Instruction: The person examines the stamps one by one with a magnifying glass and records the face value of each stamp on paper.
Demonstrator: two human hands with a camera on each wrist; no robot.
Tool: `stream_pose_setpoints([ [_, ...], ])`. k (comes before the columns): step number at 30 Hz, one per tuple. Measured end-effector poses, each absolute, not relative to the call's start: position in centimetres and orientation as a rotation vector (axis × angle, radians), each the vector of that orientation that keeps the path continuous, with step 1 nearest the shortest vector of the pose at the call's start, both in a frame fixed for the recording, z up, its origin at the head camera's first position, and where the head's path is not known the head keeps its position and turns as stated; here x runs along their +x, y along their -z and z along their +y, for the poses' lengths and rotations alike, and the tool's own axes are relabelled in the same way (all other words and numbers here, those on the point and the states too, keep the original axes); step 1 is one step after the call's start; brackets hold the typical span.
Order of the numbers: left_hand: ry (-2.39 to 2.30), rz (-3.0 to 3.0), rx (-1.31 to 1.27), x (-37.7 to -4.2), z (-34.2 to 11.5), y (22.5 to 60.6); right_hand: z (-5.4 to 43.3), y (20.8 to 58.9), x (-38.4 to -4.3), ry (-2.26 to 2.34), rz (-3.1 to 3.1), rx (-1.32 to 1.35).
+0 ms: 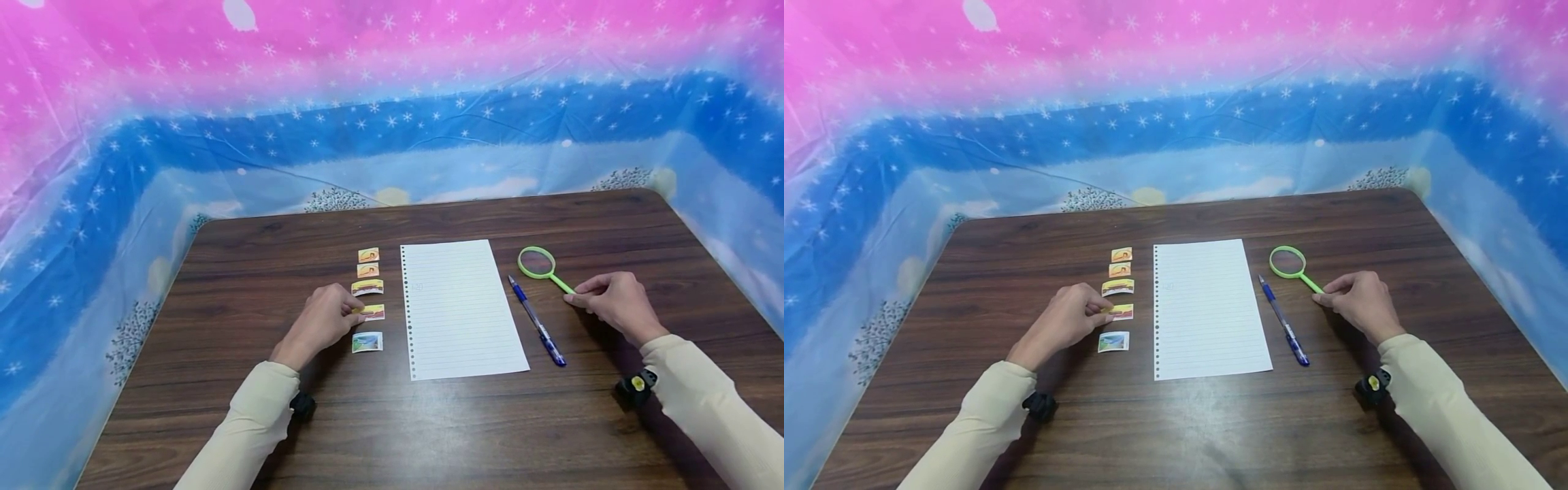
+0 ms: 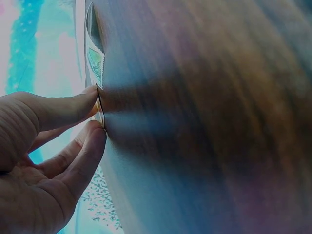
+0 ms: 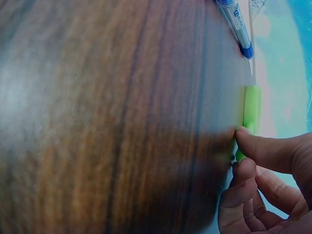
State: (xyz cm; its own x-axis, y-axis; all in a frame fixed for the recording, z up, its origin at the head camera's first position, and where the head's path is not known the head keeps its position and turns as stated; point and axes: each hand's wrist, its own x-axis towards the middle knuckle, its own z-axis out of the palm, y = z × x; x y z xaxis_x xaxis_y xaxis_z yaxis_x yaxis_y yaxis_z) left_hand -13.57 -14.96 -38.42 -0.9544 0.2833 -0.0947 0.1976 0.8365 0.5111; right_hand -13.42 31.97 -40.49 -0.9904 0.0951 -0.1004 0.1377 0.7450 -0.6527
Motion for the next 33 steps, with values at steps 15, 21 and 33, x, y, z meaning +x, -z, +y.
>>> stream_pose_setpoints([
  [15, -0.759, 2.874, 0.437, -13.5, -15.2, 38.4, 32.1, 40.1, -13.5, 1.095, 2.866, 0.182],
  [21, -0.765, 2.87, 0.449, -13.3, -15.3, 38.2, 32.2, 39.8, -13.5, 1.102, 2.875, 0.179],
  [33, -0.775, 2.926, 0.57, -12.6, -14.3, 37.4, 31.1, 38.7, -13.0, 1.174, 2.899, 0.079],
])
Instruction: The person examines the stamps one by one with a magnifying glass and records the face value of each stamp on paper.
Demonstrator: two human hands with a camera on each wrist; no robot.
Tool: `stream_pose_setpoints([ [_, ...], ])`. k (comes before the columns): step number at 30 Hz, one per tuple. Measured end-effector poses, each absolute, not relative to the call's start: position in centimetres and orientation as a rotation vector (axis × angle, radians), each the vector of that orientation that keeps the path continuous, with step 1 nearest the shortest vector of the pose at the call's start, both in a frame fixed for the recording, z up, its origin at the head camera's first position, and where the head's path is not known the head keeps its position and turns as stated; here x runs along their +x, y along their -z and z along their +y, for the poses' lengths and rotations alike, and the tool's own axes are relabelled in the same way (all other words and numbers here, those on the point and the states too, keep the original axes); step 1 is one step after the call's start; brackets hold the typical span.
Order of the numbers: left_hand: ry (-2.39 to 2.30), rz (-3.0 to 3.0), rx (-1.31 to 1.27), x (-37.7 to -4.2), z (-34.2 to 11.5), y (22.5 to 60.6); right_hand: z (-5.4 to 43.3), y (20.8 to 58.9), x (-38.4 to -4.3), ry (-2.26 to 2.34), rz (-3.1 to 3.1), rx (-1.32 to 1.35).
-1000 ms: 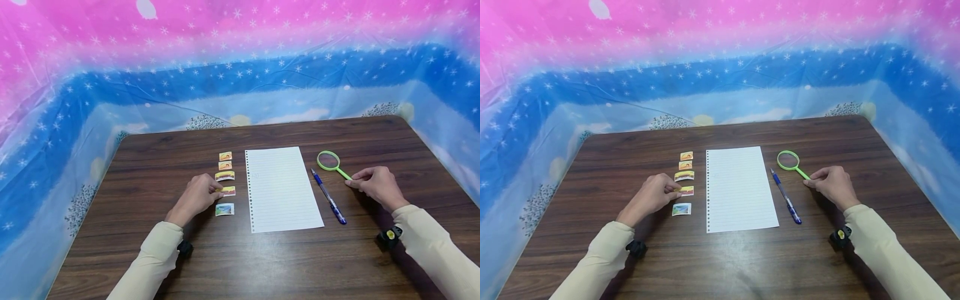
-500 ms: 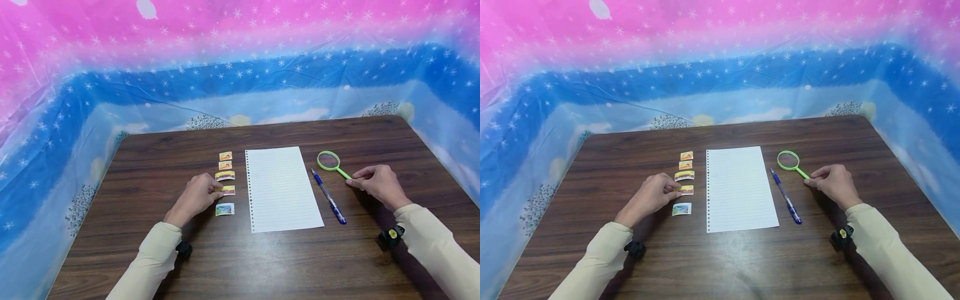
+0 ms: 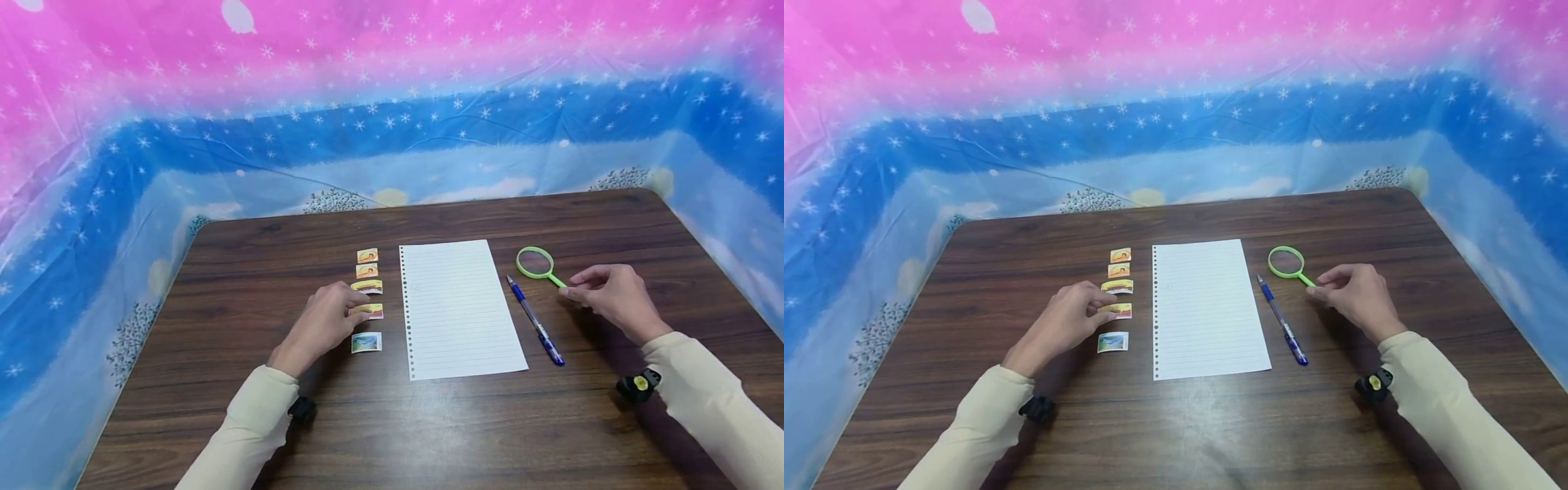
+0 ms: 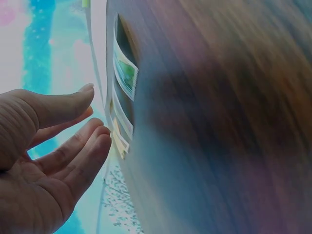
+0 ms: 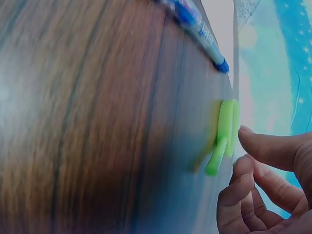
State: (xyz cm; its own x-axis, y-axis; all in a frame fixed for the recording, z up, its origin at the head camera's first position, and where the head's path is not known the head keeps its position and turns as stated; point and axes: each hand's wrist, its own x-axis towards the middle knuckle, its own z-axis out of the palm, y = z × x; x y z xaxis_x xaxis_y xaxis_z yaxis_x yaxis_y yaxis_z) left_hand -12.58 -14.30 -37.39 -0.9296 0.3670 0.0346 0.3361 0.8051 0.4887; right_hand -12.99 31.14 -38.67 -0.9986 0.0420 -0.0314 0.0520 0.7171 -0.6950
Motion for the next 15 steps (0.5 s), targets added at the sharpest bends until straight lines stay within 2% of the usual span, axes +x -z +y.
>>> stream_pose_setpoints([
  [15, -0.728, 2.876, 0.708, -11.2, -11.0, 36.8, 28.6, 38.2, -12.2, 1.078, 2.901, -0.089],
])
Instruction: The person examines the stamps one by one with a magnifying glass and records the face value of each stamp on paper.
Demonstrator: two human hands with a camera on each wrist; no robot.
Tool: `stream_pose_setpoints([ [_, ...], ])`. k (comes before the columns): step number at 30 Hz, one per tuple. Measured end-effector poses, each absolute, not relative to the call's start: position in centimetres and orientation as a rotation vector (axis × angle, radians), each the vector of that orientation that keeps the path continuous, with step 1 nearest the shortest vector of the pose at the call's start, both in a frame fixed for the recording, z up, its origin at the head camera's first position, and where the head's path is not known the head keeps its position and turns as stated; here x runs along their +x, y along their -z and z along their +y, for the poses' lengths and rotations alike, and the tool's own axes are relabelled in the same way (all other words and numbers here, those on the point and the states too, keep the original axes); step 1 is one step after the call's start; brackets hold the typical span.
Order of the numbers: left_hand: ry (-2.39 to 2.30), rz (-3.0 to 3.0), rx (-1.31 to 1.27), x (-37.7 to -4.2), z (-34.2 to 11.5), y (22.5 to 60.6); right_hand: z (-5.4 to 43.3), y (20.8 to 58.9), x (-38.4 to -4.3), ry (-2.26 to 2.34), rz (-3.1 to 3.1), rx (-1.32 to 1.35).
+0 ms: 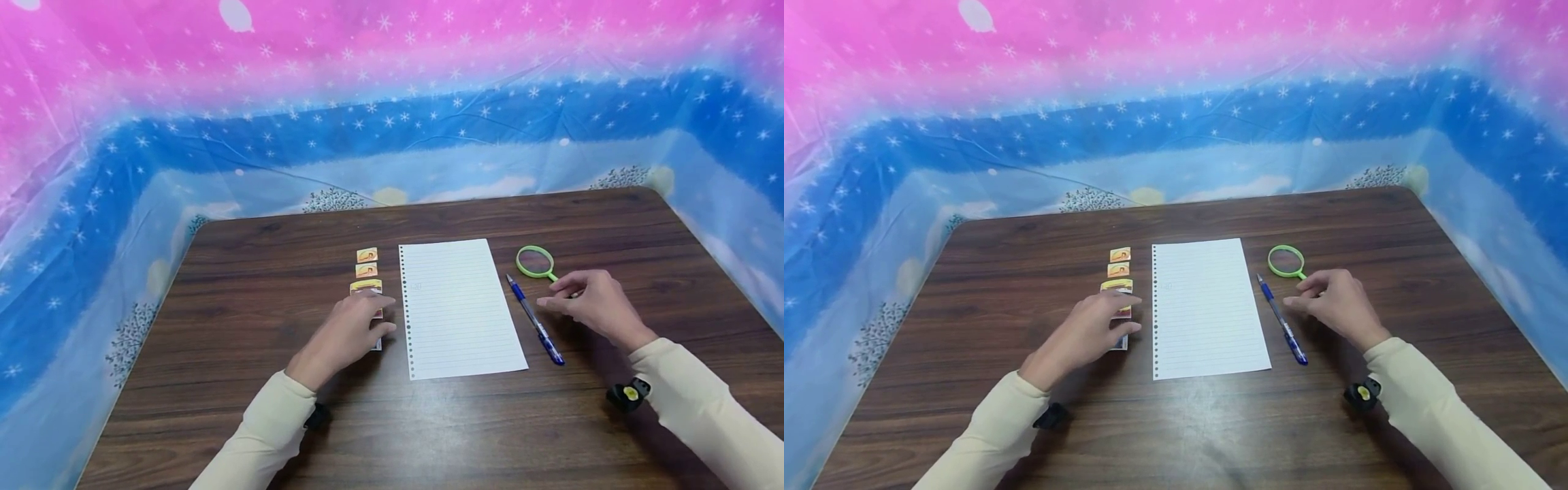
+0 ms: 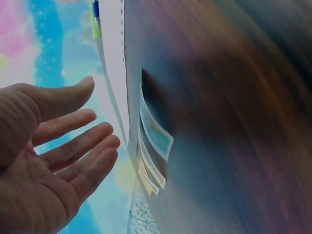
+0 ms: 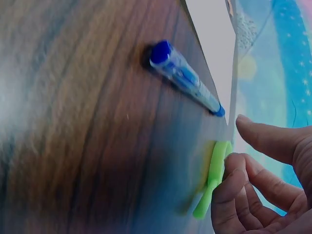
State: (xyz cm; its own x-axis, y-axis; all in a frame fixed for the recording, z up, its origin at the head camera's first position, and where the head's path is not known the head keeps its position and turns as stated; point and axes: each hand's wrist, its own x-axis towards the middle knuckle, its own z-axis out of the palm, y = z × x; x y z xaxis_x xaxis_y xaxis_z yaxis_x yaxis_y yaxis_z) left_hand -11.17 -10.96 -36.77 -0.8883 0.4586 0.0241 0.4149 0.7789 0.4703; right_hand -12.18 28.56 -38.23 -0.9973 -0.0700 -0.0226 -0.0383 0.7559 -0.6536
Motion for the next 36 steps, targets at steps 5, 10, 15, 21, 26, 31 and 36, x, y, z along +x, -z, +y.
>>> stream_pose_setpoints([
  [5, -0.725, 2.815, 0.766, -10.9, -10.1, 36.9, 27.7, 38.5, -11.9, 1.014, 2.904, -0.1],
  [10, -0.67, 2.752, 0.827, -10.5, -9.3, 37.2, 27.4, 39.1, -11.8, 0.977, 2.89, -0.113],
  [15, -0.6, 2.72, 0.887, -10.2, -8.7, 37.5, 27.1, 39.5, -11.8, 0.939, 2.881, -0.122],
  [21, -0.516, 2.676, 1.032, -10.2, -8.1, 37.7, 27.0, 39.7, -11.7, 0.924, 2.851, -0.112],
  [26, -0.471, 2.648, 1.124, -10.3, -7.6, 38.1, 26.8, 39.7, -11.6, 0.91, 2.848, -0.104],
  [31, -0.396, 2.641, 1.134, -10.3, -7.3, 38.5, 26.6, 39.6, -11.6, 0.894, 2.854, -0.092],
  [36, -0.413, 2.623, 1.107, -10.3, -7.4, 38.6, 26.6, 39.6, -11.7, 0.918, 2.852, -0.078],
])
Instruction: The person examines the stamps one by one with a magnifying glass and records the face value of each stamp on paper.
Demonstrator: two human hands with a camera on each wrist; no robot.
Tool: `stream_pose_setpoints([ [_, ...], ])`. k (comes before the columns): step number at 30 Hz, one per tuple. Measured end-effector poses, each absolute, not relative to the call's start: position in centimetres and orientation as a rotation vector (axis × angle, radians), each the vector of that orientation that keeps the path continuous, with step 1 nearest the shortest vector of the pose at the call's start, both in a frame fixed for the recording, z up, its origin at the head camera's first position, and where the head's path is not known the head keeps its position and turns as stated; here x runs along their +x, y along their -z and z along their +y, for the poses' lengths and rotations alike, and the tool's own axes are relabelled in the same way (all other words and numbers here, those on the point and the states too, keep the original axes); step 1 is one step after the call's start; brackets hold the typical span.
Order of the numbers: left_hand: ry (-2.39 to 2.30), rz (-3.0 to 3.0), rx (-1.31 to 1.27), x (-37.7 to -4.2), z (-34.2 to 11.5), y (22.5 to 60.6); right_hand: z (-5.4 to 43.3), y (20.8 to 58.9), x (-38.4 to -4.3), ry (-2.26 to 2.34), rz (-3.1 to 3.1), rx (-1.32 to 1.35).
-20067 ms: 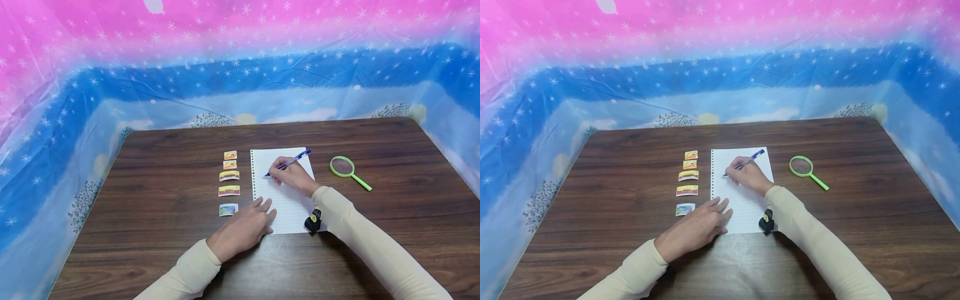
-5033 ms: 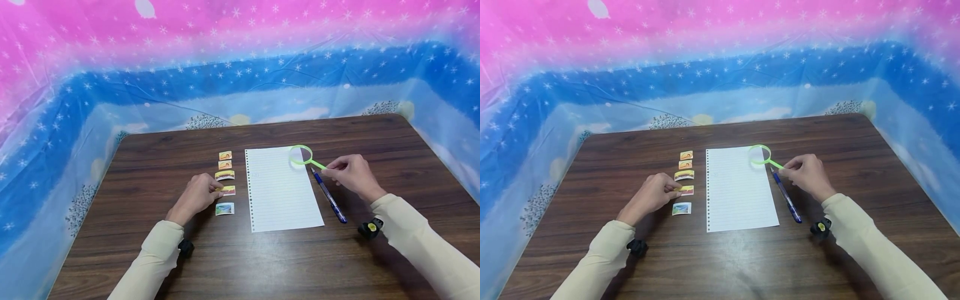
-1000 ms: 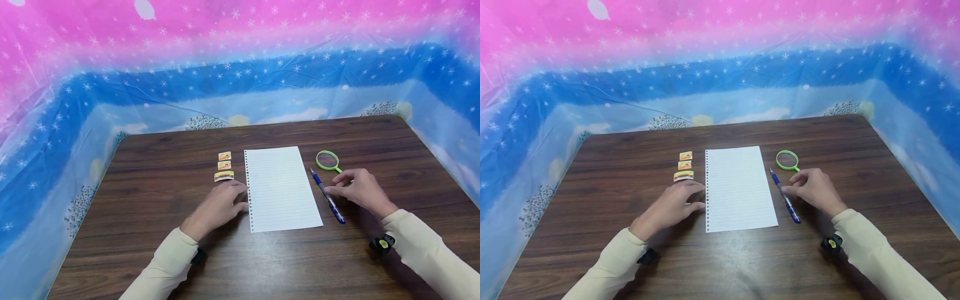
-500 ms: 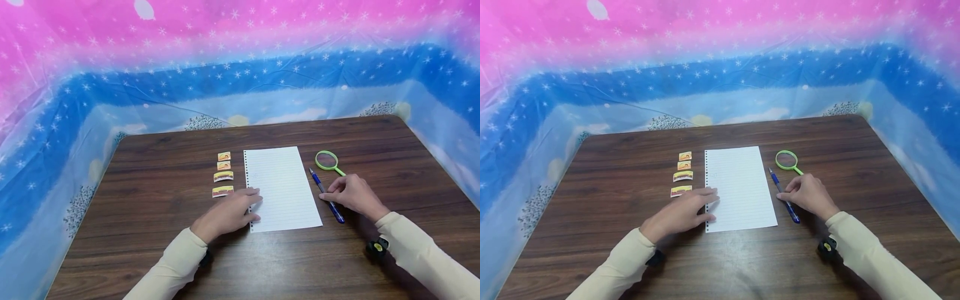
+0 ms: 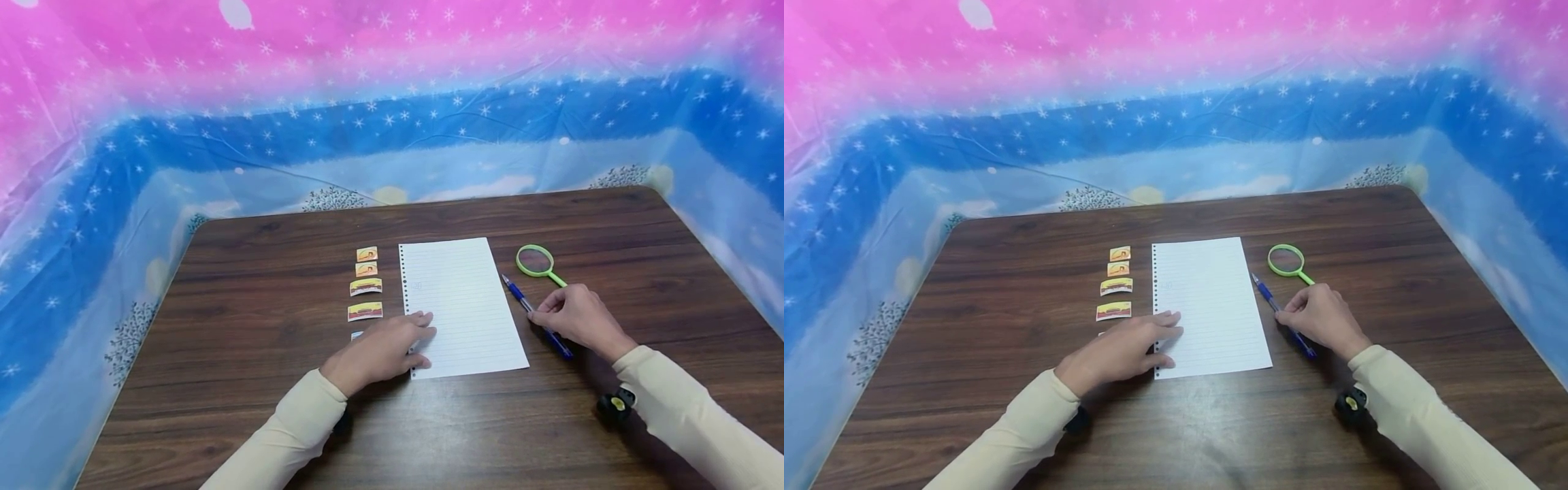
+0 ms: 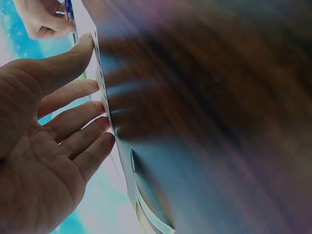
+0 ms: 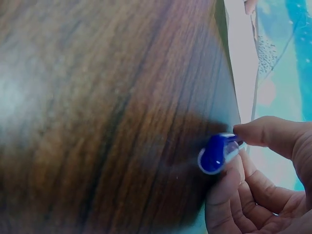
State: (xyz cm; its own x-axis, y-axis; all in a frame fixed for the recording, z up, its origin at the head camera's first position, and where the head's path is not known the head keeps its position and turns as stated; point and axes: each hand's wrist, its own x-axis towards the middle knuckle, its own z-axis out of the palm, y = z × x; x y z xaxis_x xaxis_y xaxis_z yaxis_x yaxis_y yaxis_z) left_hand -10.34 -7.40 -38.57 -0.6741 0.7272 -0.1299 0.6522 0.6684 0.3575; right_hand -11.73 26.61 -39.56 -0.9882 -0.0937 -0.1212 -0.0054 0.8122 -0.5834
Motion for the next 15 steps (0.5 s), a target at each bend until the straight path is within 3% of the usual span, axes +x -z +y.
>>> stream_pose_setpoints([
  [15, -0.358, 2.634, 1.118, -10.34, -7.27, 38.37, 27.02, 38.7, -11.94, 1.102, 2.799, -0.047],
])
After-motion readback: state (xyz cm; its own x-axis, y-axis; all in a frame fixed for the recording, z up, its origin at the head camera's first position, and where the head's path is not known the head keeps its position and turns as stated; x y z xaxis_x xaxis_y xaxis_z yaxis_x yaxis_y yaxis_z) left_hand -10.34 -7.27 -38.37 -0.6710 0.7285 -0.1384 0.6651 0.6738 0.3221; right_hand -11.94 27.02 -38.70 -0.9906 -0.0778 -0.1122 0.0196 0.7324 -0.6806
